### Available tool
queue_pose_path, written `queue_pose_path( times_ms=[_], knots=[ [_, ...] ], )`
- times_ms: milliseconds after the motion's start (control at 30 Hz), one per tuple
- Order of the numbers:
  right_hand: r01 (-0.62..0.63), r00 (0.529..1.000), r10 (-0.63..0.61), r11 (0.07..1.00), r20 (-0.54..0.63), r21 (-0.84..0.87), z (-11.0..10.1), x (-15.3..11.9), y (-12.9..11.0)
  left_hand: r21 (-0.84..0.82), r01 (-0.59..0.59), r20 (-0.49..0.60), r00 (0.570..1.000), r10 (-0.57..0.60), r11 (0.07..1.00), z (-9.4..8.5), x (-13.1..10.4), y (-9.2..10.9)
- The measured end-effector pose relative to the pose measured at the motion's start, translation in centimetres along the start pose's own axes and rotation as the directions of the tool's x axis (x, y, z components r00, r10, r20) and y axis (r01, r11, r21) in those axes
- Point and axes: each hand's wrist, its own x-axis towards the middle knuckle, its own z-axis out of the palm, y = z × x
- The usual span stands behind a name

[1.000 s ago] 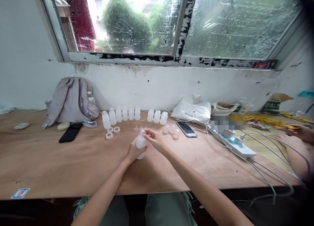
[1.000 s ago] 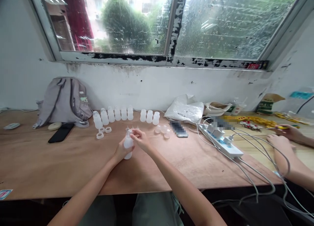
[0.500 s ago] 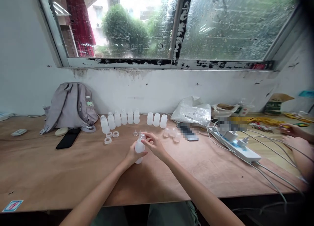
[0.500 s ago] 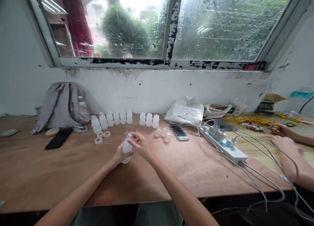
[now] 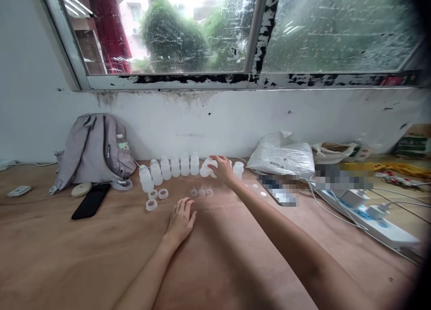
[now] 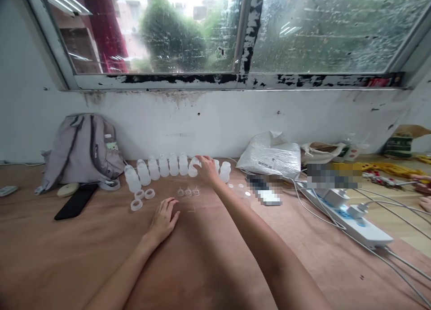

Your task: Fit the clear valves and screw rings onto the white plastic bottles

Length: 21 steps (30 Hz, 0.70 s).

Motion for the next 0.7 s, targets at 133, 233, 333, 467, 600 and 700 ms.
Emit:
queue_pose_path(
  times_ms=[133, 233, 333, 467, 600, 700],
  knots=[
    [-0.030, 0.989, 0.048, 0.991, 0.140, -0.129, 2.0, 2.0, 0.9, 0.165, 0.052, -0.036, 0.998, -0.047, 0.985, -0.4, 0.4, -1.3],
    [-0.078, 0.982, 0.102, 0.986, 0.159, -0.151, 2.6, 3.2, 1.2, 0.271, 0.148, -0.094, 0.988, -0.127, 0.951, -0.7, 0.6, -2.5],
    [-0.120, 0.974, 0.148, 0.979, 0.170, -0.167, 3.0, 3.9, 1.5, 0.346, 0.242, -0.134, 0.969, -0.208, 0.906, -0.7, 0.4, -3.4],
    [-0.147, 0.967, 0.181, 0.971, 0.177, -0.188, 3.4, 4.0, 1.4, 0.414, 0.309, -0.129, 0.951, -0.281, 0.856, -0.6, 0.3, -4.3],
    [-0.168, 0.968, 0.203, 0.961, 0.146, -0.218, 3.6, 3.7, 0.8, 0.419, 0.351, -0.111, 0.935, -0.337, 0.837, -0.8, 0.2, -4.8],
    [-0.184, 0.970, 0.219, 0.944, 0.104, -0.273, 3.7, 3.4, 0.2, 0.378, 0.357, -0.106, 0.933, -0.343, 0.854, -1.0, 0.3, -4.7]
  ],
)
